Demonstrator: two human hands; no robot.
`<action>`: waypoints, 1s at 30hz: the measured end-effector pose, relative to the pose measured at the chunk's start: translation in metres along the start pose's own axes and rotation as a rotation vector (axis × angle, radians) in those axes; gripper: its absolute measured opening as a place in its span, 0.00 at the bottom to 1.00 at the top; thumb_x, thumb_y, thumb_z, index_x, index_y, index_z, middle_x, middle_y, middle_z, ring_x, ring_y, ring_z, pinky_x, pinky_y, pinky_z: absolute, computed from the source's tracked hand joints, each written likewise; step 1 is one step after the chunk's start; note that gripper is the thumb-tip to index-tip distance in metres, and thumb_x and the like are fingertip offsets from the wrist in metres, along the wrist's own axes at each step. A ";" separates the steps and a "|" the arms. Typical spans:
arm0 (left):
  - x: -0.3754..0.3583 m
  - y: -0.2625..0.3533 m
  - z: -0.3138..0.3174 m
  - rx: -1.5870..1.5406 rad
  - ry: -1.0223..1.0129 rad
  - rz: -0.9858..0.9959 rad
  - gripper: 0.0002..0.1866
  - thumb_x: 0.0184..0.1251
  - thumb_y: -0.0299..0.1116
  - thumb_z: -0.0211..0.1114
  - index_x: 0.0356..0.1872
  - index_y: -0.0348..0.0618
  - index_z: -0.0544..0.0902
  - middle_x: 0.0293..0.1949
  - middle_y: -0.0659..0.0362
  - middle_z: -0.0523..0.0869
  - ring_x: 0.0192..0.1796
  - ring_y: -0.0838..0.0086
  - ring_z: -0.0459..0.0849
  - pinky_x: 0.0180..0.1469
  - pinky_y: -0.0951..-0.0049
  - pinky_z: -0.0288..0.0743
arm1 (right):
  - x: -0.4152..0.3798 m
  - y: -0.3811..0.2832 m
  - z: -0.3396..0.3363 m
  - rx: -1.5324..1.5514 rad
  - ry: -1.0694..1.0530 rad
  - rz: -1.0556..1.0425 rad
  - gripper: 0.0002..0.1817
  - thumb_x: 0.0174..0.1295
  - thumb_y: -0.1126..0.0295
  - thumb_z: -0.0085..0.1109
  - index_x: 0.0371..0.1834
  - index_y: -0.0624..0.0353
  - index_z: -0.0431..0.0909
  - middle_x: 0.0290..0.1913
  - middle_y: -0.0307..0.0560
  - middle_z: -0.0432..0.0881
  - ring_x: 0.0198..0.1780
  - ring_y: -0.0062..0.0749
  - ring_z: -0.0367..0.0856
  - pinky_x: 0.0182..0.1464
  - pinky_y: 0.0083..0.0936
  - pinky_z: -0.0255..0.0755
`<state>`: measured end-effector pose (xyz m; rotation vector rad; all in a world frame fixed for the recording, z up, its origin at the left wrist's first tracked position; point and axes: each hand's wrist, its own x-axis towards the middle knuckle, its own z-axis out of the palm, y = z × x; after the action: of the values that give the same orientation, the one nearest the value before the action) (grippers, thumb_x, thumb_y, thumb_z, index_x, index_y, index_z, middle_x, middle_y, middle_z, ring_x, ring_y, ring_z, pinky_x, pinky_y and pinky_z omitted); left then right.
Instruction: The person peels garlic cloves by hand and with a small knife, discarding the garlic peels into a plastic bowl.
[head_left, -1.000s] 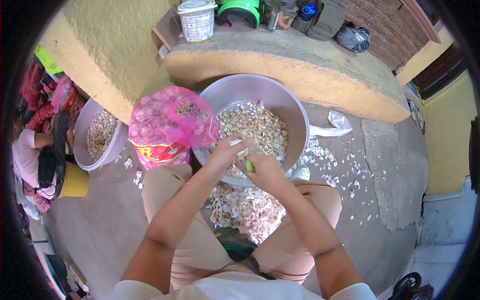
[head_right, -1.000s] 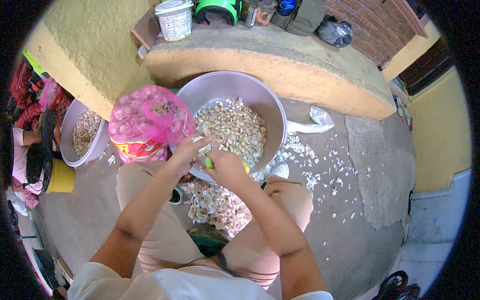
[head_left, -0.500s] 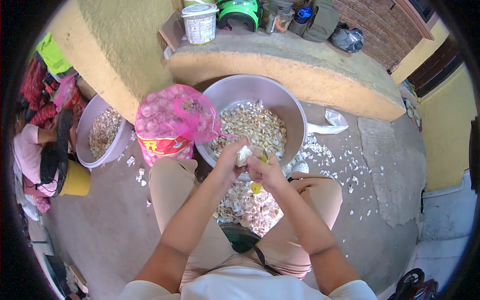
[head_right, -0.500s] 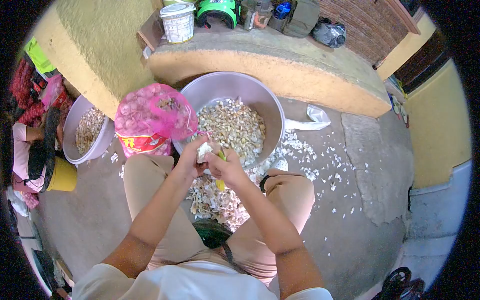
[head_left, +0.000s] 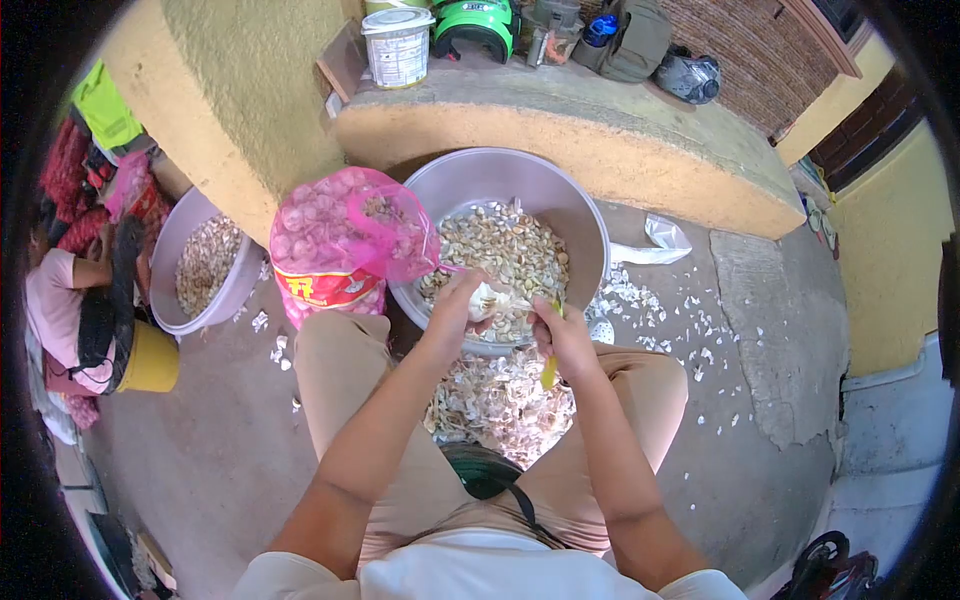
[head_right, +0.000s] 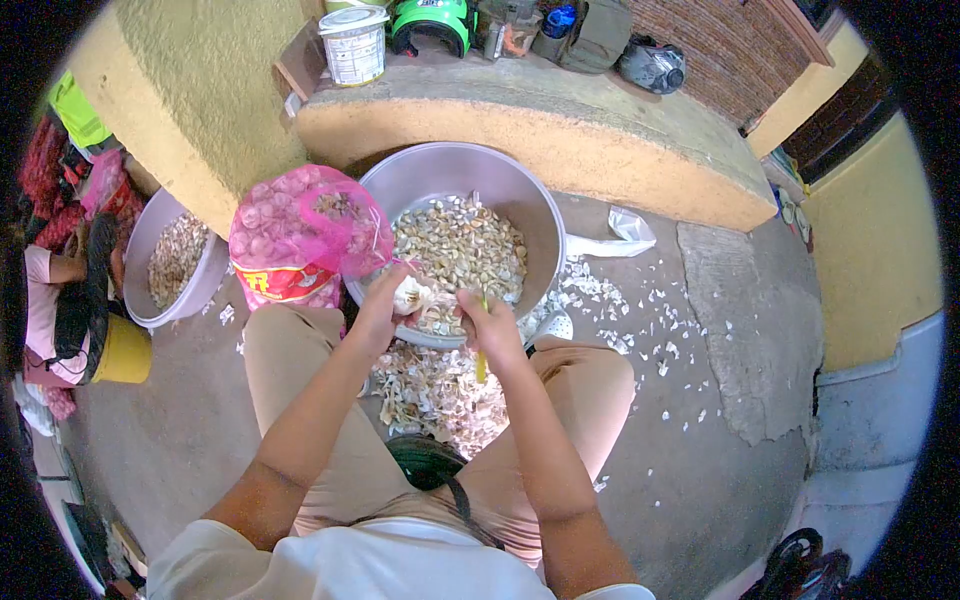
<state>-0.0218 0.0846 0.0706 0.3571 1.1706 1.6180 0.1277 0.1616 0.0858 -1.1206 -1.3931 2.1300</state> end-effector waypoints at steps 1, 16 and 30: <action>-0.001 0.000 -0.001 0.021 -0.018 0.053 0.14 0.63 0.43 0.49 0.31 0.42 0.73 0.19 0.62 0.74 0.15 0.81 0.69 0.13 0.82 0.57 | 0.002 0.004 -0.007 -0.175 0.072 -0.041 0.15 0.57 0.57 0.52 0.32 0.59 0.74 0.14 0.38 0.68 0.14 0.22 0.65 0.18 0.19 0.57; -0.003 -0.017 -0.007 0.548 0.017 0.153 0.17 0.58 0.43 0.56 0.36 0.36 0.77 0.27 0.56 0.79 0.28 0.77 0.78 0.25 0.77 0.70 | -0.006 0.013 0.020 -0.993 -0.040 -0.410 0.16 0.53 0.57 0.55 0.31 0.61 0.76 0.18 0.52 0.74 0.21 0.43 0.73 0.27 0.34 0.67; -0.006 -0.012 0.004 0.050 -0.096 -0.197 0.13 0.59 0.44 0.55 0.32 0.43 0.75 0.21 0.64 0.73 0.15 0.82 0.68 0.12 0.85 0.58 | -0.009 0.014 0.024 0.059 -0.082 -0.101 0.14 0.56 0.64 0.53 0.17 0.59 0.72 0.11 0.32 0.64 0.12 0.15 0.57 0.14 0.15 0.48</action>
<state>-0.0097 0.0812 0.0642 0.3372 1.1385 1.3886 0.1159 0.1349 0.0820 -0.9301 -1.3821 2.1525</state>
